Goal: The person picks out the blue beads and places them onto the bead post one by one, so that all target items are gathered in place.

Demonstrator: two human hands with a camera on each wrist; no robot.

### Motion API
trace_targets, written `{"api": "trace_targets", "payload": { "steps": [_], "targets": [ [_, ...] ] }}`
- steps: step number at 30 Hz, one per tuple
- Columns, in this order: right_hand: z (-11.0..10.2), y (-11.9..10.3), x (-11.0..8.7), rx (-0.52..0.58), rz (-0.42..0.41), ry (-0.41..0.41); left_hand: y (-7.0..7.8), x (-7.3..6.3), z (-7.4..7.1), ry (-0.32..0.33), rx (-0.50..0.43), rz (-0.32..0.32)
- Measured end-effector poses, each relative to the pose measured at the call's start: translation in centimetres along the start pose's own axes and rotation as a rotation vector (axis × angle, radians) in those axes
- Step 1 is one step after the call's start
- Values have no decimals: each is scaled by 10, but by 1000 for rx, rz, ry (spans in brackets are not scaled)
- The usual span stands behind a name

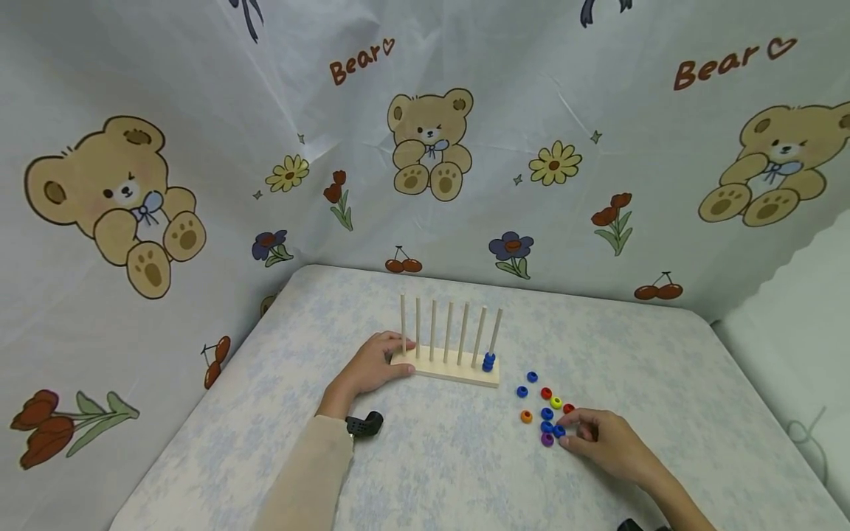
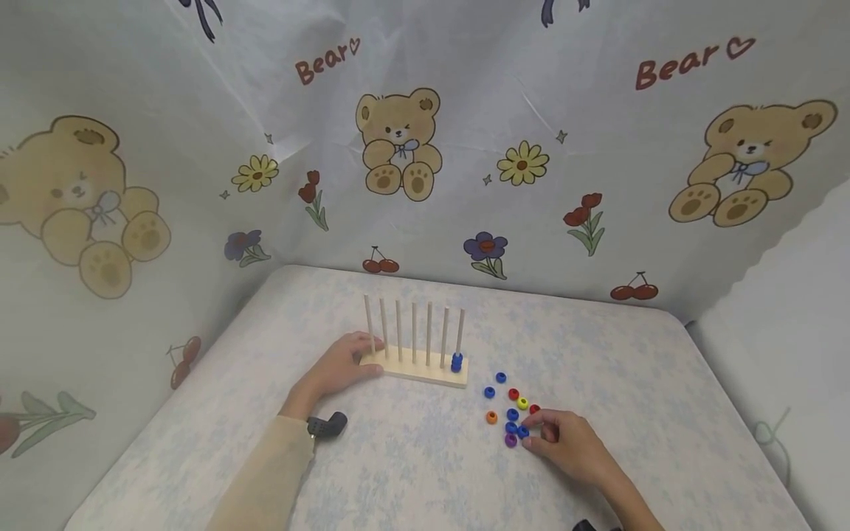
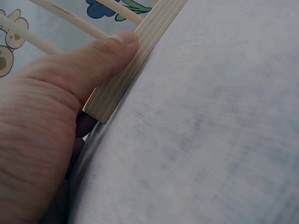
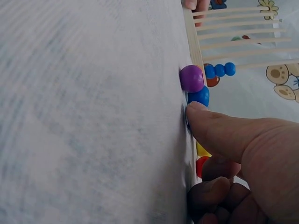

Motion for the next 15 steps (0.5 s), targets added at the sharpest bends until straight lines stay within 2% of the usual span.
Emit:
{"api": "trace_targets", "payload": {
  "steps": [15],
  "targets": [
    [-4, 0, -5, 20, 21, 16, -3, 1, 2, 1, 9, -3]
  ]
}}
Point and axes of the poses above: each hand's wrist, its own x-axis towards the middle knuckle, its own z-axis out of the palm, y = z × x, the point moved 1 cm from there along x, towards the middle knuckle, and after that the axes turned 15 degrees about -z, right-handed, at the moved point
